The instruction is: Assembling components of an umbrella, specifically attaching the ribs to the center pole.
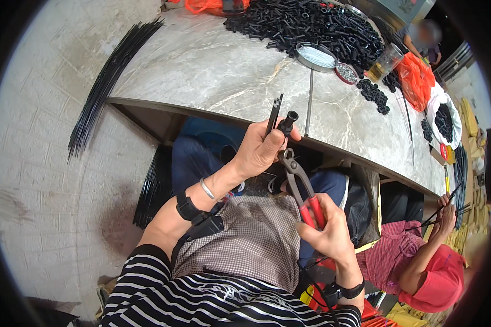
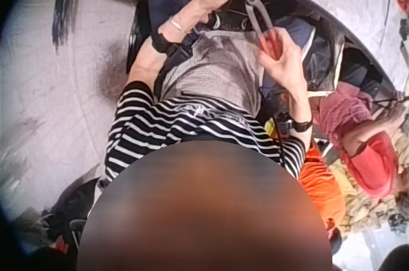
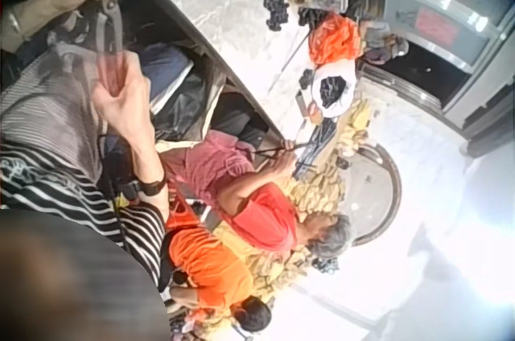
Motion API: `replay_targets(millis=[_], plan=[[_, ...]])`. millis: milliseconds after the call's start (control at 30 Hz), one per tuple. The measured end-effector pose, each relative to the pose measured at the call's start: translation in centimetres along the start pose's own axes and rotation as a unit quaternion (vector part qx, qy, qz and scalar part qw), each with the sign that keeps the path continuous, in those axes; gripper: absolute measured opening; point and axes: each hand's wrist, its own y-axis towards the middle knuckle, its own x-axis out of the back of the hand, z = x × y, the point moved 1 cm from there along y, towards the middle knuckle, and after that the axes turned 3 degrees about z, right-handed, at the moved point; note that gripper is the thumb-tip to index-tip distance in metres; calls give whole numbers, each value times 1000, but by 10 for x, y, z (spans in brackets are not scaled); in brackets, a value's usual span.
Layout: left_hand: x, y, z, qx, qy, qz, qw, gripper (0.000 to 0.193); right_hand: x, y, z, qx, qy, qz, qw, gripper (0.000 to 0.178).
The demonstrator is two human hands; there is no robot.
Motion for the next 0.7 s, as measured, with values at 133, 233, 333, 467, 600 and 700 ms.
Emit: replay_targets(millis=[133,233,333,467,600,700], plan=[[2,-1,-1,24,62,-18,998,87,5,4,11,81,-128,-103,983,39],[1,-2,0,39,56,-28,997,87,11,2,10,127,-54,-19,990,29],[-6,-1,-2,29,27,-19,999,89,4,-3,-6,23,53,105,993,32],[-4,2,4,4,-4,15,1000,68,-7,-5,-9,62,-138,-123,981,41],[-3,1,2,4,-9,0,1000,68,2,-6,1,38,3,16,999,40],[-5,3,0,14,9,5,1000,79,2,-7,-5,-37,279,110,953,41]])
